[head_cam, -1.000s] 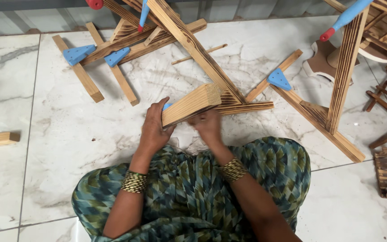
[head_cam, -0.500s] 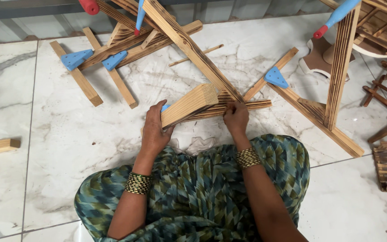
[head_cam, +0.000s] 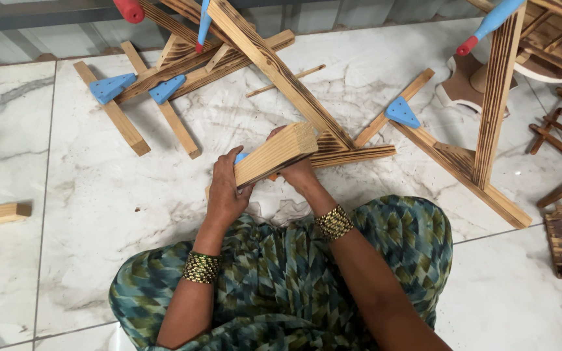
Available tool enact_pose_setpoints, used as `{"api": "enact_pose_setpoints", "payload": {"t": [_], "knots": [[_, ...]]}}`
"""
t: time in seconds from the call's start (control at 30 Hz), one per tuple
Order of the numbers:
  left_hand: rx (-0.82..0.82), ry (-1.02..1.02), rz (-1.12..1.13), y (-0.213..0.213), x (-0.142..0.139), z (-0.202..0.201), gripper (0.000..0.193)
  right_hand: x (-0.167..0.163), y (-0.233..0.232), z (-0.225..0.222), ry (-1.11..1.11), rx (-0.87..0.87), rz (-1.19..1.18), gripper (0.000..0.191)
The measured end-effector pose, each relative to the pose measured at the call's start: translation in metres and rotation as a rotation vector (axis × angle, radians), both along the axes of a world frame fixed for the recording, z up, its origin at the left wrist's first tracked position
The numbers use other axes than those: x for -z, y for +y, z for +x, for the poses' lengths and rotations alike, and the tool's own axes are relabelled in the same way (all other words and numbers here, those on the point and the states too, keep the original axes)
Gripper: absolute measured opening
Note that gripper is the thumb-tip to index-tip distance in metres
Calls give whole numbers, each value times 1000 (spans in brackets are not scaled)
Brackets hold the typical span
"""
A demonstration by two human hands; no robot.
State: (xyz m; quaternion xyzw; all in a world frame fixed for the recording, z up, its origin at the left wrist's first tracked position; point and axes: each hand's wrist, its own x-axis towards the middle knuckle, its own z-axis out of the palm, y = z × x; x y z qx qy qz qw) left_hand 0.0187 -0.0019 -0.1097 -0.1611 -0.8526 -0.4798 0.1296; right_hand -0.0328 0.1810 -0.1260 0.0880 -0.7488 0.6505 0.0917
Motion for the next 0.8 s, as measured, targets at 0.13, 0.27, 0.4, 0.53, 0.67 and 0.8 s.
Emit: {"api": "enact_pose_setpoints", "payload": {"t": [0.13, 0.27, 0.4, 0.53, 0.67, 0.8], "knots": [[-6, -9, -3, 0, 1, -1, 82, 7, -11, -1, -59, -344, -455, 35], [2, -19, -6, -1, 1, 0, 82, 25, -6, -1, -18, -288, -439, 47], [9, -1, -12, -2, 0, 0, 82, 39, 29, 5, -48, 43, 124, 38], [4, 1, -16, -1, 1, -2, 84, 36, 55, 3, 36, 171, 385, 21], [-1, 16, -14, 1, 1, -3, 84, 25, 47, 12, -59, 231, 286, 13], [1, -7, 3, 3, 0, -3, 86, 22, 7, 31, 221, 265, 204, 5]]}}
